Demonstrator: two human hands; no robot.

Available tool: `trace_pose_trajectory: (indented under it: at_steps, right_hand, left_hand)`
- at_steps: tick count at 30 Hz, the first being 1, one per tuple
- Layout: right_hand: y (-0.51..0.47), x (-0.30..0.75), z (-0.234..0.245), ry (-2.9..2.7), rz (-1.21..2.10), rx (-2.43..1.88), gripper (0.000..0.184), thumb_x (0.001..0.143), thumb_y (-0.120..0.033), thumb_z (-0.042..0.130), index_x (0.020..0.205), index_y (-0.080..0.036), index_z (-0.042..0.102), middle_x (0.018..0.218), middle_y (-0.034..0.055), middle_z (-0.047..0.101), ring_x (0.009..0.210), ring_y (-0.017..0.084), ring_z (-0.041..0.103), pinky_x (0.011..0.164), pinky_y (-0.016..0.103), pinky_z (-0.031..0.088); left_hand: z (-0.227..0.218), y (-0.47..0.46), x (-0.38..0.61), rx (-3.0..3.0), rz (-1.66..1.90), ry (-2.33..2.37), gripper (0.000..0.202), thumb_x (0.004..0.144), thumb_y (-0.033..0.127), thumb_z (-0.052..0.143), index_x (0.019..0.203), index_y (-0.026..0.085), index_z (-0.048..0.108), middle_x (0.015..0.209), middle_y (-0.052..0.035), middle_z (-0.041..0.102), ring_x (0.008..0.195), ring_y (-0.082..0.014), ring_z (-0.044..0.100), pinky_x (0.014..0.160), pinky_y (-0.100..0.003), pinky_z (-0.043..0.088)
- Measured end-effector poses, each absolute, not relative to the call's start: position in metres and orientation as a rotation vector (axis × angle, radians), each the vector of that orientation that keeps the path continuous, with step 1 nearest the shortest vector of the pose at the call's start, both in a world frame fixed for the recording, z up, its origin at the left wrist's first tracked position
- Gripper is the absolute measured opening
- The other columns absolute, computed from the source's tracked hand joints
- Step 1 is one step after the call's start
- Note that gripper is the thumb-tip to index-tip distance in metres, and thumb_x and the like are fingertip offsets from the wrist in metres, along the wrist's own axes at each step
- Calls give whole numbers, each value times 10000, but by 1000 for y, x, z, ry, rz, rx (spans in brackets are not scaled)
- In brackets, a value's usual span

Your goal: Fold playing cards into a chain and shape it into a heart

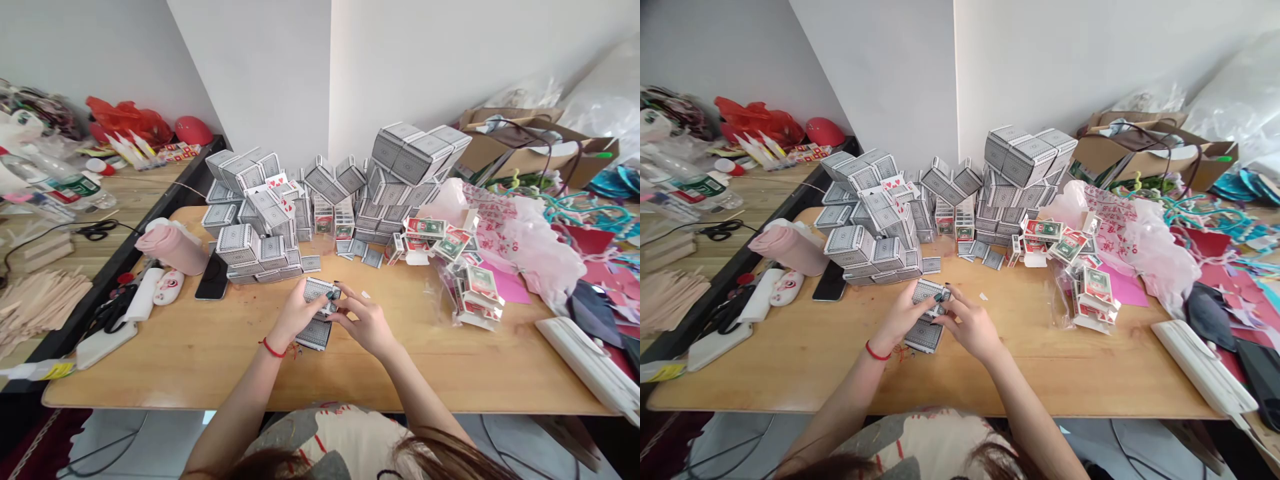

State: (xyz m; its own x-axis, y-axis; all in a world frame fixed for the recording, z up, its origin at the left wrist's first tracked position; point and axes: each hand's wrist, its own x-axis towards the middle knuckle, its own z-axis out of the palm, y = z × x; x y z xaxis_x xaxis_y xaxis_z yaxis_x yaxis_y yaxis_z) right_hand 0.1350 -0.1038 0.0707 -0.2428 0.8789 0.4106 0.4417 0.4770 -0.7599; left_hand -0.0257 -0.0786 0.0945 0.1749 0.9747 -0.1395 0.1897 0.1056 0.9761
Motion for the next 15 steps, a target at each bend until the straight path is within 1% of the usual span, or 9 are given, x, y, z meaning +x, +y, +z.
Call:
trace_pose_trajectory:
  at_steps: [2, 3, 6, 8, 11, 13, 14, 15]
  right_hand:
    - [-104, 136, 70, -1837, 624, -1101, 118, 773, -341, 581, 773, -224, 591, 761, 89, 679, 1053, 261, 557, 722, 324, 525]
    - [-104, 136, 70, -1823, 621, -1101, 118, 771, -340, 583, 751, -223, 583, 749, 88, 678, 1069, 262, 545, 728, 328, 524]
    - [-105, 137, 68, -1775, 628, -1119, 120, 758, -333, 602, 728, -220, 575, 858, 109, 677, 1041, 263, 564, 744, 345, 525]
    - [-108, 137, 67, -1746, 677, -1110, 123, 733, -329, 631, 746, -218, 581, 885, 111, 676, 1019, 265, 578, 775, 364, 522]
    - [-112, 137, 67, -1714, 856, -1036, 127, 738, -301, 627, 826, -214, 599, 800, 74, 686, 1088, 255, 532, 838, 386, 506]
    - [-114, 137, 65, -1665, 975, -1008, 109, 779, -274, 574, 859, -207, 608, 805, 64, 685, 1119, 243, 507, 819, 372, 522]
    - [-114, 138, 64, -1620, 1006, -1020, 105, 793, -268, 552, 851, -204, 611, 857, 69, 680, 1074, 239, 545, 785, 358, 539]
    - [-113, 138, 62, -1564, 1023, -1040, 102, 795, -271, 545, 825, -199, 610, 906, 75, 672, 984, 231, 601, 738, 345, 556]
  left_hand:
    - [95, -82, -22, 1504, 923, 1420, 335, 713, 391, 576, 958, 174, 505, 900, -58, 586, 848, -194, 556, 761, -327, 431]
    - [96, -84, -20, 1606, 952, 1536, 361, 708, 393, 580, 982, 173, 497, 936, -74, 563, 897, -218, 536, 787, -355, 420]
    - [97, -92, -15, 1892, 986, 1769, 453, 710, 398, 576, 1068, 144, 464, 1058, -137, 473, 1031, -286, 456, 849, -424, 383]
    - [99, -95, -16, 2025, 941, 1753, 480, 742, 388, 543, 1133, 135, 428, 1102, -154, 442, 1066, -297, 431, 871, -440, 370]
    - [102, -95, -22, 2110, 848, 1629, 506, 787, 357, 490, 1229, 153, 353, 1154, -149, 424, 1115, -288, 403, 909, -439, 351]
    - [105, -94, -29, 2119, 786, 1530, 538, 792, 349, 482, 1272, 175, 308, 1187, -138, 416, 1148, -284, 383, 934, -437, 338]
    - [106, -93, -32, 2114, 759, 1474, 568, 787, 351, 490, 1290, 185, 285, 1207, -135, 410, 1160, -282, 378, 942, -435, 336]
    - [107, -92, -34, 2103, 733, 1412, 601, 778, 355, 504, 1304, 194, 264, 1231, -133, 400, 1168, -280, 376, 947, -431, 337]
